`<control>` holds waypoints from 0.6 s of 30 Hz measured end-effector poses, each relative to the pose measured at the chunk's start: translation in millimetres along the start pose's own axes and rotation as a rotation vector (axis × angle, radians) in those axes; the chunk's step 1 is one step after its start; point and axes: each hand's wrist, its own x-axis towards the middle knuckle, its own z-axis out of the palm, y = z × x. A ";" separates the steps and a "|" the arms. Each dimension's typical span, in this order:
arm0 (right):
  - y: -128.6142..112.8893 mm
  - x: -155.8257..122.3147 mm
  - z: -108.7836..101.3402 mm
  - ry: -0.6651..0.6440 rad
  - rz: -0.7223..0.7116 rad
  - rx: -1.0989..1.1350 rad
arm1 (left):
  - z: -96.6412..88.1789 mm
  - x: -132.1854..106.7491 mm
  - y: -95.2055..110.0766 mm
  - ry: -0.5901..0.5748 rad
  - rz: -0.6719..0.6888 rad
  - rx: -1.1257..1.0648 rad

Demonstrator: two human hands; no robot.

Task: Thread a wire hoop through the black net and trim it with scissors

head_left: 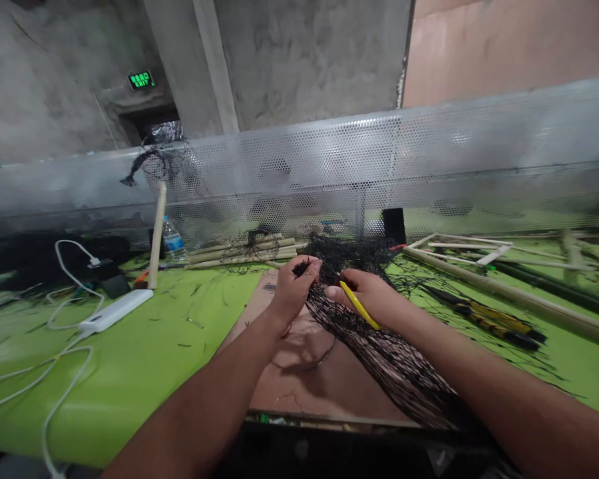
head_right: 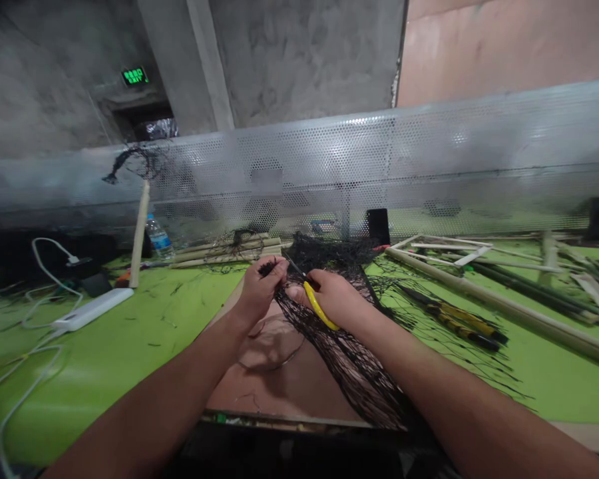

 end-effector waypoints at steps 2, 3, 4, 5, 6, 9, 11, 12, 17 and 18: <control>-0.2 -0.5 0.3 0.009 -0.010 0.003 | -0.3 0.2 -0.4 -0.009 -0.010 -0.002; -0.7 -0.9 0.2 0.014 -0.016 0.000 | -0.4 0.3 -0.7 -0.007 -0.015 -0.004; -1.3 -1.4 -0.1 0.016 -0.023 -0.004 | -0.6 0.4 -0.9 -0.006 -0.019 -0.004; -1.8 -1.7 -0.3 0.015 -0.029 -0.006 | -0.7 0.5 -1.1 -0.005 -0.022 -0.001; -1.9 -1.9 -0.5 0.011 -0.037 -0.007 | -0.9 0.6 -1.1 -0.005 -0.023 0.007; 0.0 -1.2 0.3 0.001 -0.058 -0.001 | -1.7 0.6 -0.5 -0.019 -0.017 0.051; 2.6 0.0 1.4 0.003 -0.062 0.000 | -2.3 0.7 -0.1 -0.023 -0.012 0.069; 3.9 0.6 1.9 0.006 -0.059 -0.002 | -2.6 0.8 -0.2 -0.026 -0.012 0.074; 3.4 0.8 1.7 0.017 -0.045 -0.023 | -3.8 1.6 -1.2 -0.044 -0.001 0.101; 1.7 0.3 1.4 0.011 -0.036 -0.019 | -3.9 1.7 -1.2 -0.051 0.001 0.096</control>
